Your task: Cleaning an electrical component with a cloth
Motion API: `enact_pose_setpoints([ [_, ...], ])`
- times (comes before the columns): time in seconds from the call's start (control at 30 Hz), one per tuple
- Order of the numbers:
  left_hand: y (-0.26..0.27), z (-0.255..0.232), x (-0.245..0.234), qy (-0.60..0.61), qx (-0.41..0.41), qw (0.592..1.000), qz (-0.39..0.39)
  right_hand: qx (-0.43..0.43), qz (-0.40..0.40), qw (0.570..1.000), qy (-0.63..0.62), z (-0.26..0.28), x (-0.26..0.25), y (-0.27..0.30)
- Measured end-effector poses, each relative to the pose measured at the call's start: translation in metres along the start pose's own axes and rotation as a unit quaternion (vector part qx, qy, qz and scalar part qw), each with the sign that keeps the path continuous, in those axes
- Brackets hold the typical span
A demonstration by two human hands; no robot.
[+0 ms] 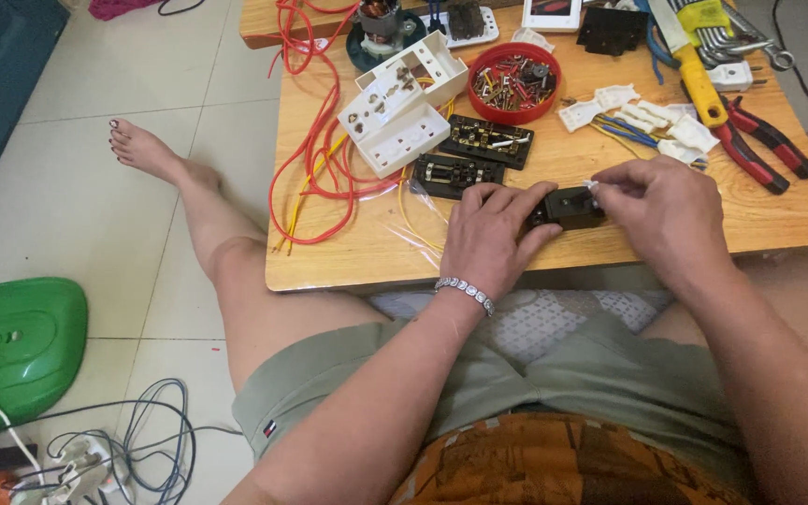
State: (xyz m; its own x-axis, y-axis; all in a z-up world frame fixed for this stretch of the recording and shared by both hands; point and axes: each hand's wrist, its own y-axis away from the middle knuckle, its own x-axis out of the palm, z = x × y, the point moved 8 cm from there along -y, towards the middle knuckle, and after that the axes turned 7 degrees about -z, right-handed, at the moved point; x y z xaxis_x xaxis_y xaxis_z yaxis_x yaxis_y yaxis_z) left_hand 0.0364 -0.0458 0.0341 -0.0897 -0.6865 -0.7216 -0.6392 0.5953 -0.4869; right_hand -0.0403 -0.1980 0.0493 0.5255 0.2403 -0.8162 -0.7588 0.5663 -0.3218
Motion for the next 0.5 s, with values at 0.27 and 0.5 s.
enact_pose_setpoints([
  [0.27,0.002,-0.001,0.001,-0.007,0.027,0.999,-0.028,0.030,0.017,0.999,-0.016,-0.015,-0.006,0.011],
  [0.5,0.002,-0.001,0.000,-0.013,0.027,0.999,-0.024,0.062,0.047,0.993,-0.084,-0.015,-0.004,0.003],
])
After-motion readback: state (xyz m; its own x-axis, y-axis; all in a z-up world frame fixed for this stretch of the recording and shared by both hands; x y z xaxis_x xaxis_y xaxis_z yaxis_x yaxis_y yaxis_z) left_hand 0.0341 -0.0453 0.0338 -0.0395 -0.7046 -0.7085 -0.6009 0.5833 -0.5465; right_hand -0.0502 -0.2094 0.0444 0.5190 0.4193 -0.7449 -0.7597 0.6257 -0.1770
